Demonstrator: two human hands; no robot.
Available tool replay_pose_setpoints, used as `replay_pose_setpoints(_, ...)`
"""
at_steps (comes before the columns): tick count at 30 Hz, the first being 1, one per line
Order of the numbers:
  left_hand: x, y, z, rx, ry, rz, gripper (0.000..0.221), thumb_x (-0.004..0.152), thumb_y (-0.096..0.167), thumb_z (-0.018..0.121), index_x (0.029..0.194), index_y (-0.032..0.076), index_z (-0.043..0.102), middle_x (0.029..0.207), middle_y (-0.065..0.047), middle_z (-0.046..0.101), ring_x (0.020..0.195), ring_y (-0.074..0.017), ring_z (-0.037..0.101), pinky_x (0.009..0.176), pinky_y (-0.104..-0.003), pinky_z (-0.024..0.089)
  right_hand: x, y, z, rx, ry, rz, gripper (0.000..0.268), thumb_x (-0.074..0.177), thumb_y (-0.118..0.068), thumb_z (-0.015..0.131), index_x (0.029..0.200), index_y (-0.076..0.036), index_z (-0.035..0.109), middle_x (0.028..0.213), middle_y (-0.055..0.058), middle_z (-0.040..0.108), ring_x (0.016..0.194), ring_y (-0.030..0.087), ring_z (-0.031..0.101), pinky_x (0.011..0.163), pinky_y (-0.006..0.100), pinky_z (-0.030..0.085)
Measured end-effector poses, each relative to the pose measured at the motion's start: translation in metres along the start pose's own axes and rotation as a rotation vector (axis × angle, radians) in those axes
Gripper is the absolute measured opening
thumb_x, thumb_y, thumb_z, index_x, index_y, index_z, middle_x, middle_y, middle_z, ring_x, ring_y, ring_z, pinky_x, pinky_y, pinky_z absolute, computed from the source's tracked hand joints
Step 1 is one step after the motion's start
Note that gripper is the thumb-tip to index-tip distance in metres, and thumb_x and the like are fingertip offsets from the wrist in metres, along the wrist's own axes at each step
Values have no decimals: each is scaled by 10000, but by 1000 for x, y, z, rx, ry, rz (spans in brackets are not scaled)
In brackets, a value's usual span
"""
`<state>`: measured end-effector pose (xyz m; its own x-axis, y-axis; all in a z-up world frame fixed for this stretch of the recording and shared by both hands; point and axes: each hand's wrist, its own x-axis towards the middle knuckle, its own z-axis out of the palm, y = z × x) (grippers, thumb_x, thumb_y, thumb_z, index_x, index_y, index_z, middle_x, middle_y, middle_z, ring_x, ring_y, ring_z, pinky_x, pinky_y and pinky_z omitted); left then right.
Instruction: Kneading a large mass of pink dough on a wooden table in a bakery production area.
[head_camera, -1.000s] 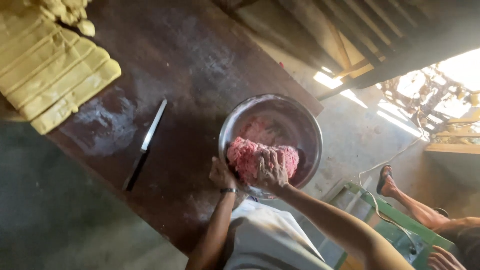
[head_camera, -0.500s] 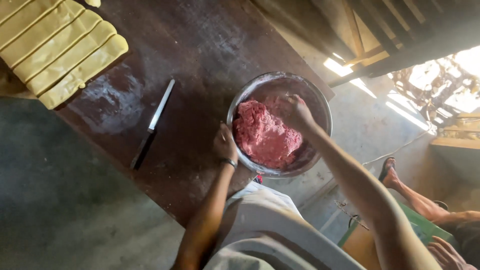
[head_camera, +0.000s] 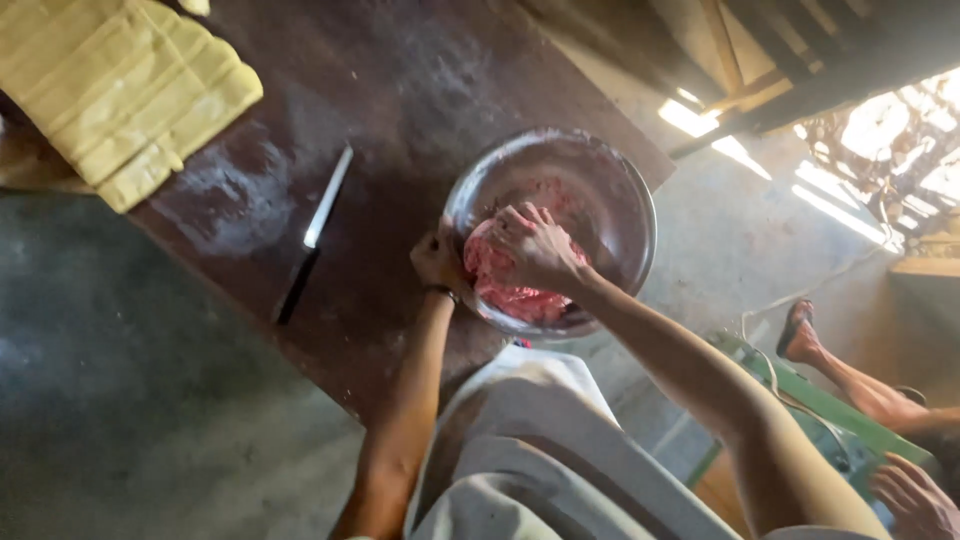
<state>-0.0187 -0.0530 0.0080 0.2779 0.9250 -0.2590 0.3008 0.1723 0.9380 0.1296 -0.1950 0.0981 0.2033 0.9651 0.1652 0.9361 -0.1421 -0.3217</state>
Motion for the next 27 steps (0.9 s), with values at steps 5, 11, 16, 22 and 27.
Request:
replay_pose_setpoints(5,17,-9,4,125,-46,120,668,1027,468,867,617,41,558,546,-127,532,619,-157,578,690,-319,475,-99,-5,17,-130,260,-134,507,794,-533,844,1125,-161,755,1313,263,684,1290,518,654,1033,895,457)
replay_pose_setpoints(11,24,8,10,137,-37,79,577,999,564,852,684,122,658,607,-36,631,695,-126,585,729,-325,495,-81,44,48,-307,-93,-134,532,781,-488,813,1133,-106,700,1393,241,642,1488,502,497,1149,760,462)
replay_pose_setpoints(16,33,12,5,234,-175,90,716,1046,708,721,773,49,660,719,-200,683,765,-315,724,787,-448,539,-74,42,39,-234,58,-148,865,569,-554,833,1264,-58,699,1363,298,653,1429,529,554,1174,774,441)
replay_pose_setpoints(22,-45,-32,-36,177,-233,-99,723,1105,751,592,980,61,768,946,-192,785,998,-324,777,938,-507,568,-83,18,28,44,216,-38,410,834,-226,831,1200,-55,766,1421,264,668,1435,537,599,1092,664,484)
replay_pose_setpoints(27,-78,-20,-31,123,-126,-69,518,1132,473,662,974,-15,736,932,-254,732,931,-353,705,894,-517,559,-92,-18,-17,228,242,117,428,959,-208,778,1364,-73,754,1423,251,682,1360,550,636,1065,657,539)
